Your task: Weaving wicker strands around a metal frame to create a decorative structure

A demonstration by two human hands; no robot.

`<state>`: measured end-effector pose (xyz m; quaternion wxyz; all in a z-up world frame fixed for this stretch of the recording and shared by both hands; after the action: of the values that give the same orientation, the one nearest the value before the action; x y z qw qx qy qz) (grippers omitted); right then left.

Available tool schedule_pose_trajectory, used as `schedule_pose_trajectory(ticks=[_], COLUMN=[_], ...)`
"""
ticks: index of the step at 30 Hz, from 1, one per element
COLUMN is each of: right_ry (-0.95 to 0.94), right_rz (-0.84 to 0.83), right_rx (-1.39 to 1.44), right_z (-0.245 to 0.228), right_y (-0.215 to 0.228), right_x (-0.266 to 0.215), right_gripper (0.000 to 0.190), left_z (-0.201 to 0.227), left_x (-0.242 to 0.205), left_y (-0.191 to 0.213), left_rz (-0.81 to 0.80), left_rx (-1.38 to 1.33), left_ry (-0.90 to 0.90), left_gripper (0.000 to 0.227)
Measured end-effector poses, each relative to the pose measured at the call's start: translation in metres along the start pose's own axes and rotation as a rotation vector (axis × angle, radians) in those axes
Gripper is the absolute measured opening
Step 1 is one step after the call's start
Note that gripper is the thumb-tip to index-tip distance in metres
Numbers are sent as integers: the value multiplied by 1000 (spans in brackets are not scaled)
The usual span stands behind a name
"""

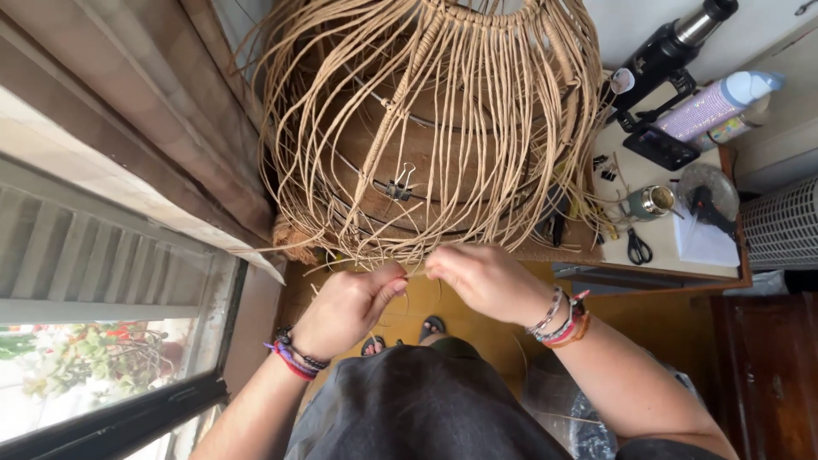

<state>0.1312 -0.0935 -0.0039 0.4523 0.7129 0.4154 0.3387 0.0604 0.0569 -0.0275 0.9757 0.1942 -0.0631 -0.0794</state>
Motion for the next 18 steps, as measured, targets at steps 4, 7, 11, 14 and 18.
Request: schedule_pose_trajectory(ticks=[4,7,11,14,18], right_ry=[-4,-5,-118,-232,-214], right_rz=[57,213,377,468,709], right_rx=[59,199,434,564,519], right_z=[9,14,47,73,87], right_y=[22,44,65,78,110], right_x=[6,16,20,16,13], right_gripper=[17,15,10,12,20], left_z=[6,16,16,12,12], left_x=[8,17,29,28,25], left_y=[-8,-4,12,25,43], left_rz=[18,141,361,451,477], left_rx=[-115,-290,-295,-253,-21], left_ry=[14,-54,-50,-38,-31], left_gripper=[23,23,21,24,23])
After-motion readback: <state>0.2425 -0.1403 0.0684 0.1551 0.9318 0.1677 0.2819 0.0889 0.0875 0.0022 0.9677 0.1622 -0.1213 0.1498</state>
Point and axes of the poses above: each hand's wrist, its own x-axis towards the middle knuckle, its own y-axis out of the back of the hand, z = x × y, the point moved 7 cm from there along x, towards the middle knuckle, and after that the axes turned 13 degrees about -x, right-handed, at the moved point
